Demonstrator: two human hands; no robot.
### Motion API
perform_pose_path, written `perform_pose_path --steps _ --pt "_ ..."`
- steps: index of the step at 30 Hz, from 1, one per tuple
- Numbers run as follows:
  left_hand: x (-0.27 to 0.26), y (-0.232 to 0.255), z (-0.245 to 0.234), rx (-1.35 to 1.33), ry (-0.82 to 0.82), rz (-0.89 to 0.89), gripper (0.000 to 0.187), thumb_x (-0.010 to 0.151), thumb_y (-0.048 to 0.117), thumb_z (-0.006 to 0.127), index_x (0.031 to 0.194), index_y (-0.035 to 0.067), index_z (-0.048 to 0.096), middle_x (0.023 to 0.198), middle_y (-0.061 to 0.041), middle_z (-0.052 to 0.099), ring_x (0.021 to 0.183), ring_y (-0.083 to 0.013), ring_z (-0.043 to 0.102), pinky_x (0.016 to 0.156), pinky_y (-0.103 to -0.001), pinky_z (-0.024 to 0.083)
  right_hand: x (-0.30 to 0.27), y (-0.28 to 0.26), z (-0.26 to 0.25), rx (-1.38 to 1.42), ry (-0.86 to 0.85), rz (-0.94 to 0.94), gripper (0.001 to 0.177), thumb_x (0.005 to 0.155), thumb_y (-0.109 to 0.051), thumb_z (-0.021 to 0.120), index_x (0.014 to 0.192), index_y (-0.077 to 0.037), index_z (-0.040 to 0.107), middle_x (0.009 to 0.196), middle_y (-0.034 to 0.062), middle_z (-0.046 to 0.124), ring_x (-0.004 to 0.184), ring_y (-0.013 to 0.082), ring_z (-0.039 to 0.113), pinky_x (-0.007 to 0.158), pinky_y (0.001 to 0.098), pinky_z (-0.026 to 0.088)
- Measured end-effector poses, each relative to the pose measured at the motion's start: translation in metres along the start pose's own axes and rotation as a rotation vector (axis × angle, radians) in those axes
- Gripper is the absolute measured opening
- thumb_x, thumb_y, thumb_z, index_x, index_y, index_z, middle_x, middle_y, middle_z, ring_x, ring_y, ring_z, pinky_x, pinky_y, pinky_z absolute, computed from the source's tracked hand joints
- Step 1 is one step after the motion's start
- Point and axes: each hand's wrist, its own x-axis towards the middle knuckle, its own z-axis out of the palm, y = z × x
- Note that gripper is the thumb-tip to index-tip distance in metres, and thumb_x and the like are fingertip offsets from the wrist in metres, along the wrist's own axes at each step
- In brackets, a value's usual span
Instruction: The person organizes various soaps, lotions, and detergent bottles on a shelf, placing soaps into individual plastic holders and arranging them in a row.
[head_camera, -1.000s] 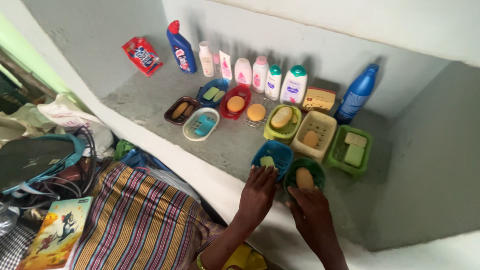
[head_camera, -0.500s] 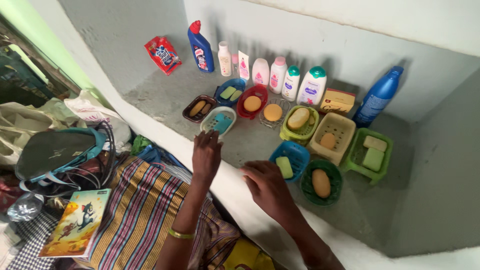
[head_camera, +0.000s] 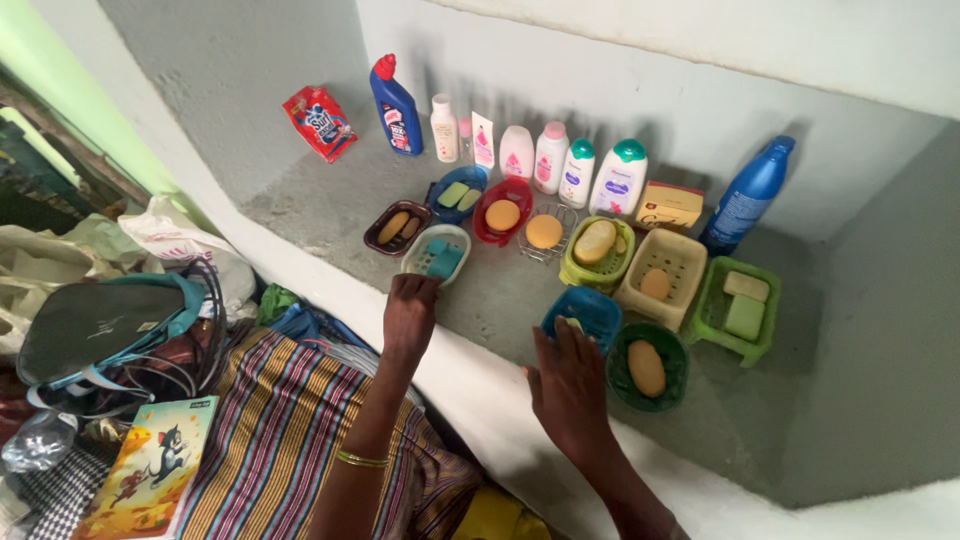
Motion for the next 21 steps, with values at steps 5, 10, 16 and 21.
perform_pose_path --steps 5,10,16,21 --pt "-0.012 0.037 0.003 -0.045 0.135 0.038 0.032 0.083 -0.01 0.067 0.111 0.002 0.076 0.109 -0.016 0.072 0.104 -0.0333 0.065 0.089 -0.039 0.06 -0.015 0.017 0.008 -0.05 -0.047 0.064 0.052 0.088 -0.018 0.07 0.136 -0.004 0.058 0.139 0.0273 0.053 0.131 0.0434 0.049 0.112 0.0591 0.033" --pt "-0.035 0.078 0.012 -0.151 0.155 0.113 0.029 0.085 -0.01 0.068 0.111 0.001 0.074 0.109 -0.015 0.072 0.106 -0.0314 0.066 0.093 -0.041 0.06 -0.022 0.025 0.018 -0.078 -0.021 0.069 0.045 0.09 -0.017 0.066 0.135 -0.009 0.061 0.138 0.0252 0.056 0.132 0.0408 0.051 0.114 0.0587 0.032" --pt "-0.038 0.101 0.011 -0.258 0.141 0.127 0.03 0.082 -0.009 0.067 0.111 0.0 0.072 0.11 -0.015 0.07 0.107 -0.0332 0.065 0.105 -0.047 0.055 -0.024 0.03 0.022 -0.036 0.069 0.059 0.036 0.091 -0.011 0.063 0.127 -0.01 0.068 0.134 0.0217 0.063 0.126 0.0373 0.058 0.115 0.0552 0.034" --pt "-0.034 0.105 0.007 -0.301 0.104 0.153 0.034 0.08 -0.01 0.066 0.112 0.001 0.072 0.109 -0.013 0.069 0.11 -0.0322 0.065 0.108 -0.048 0.053 -0.023 0.032 0.028 -0.044 0.104 0.093 0.029 0.092 -0.009 0.062 0.12 -0.009 0.072 0.13 0.0188 0.067 0.125 0.0353 0.06 0.114 0.0544 0.036"
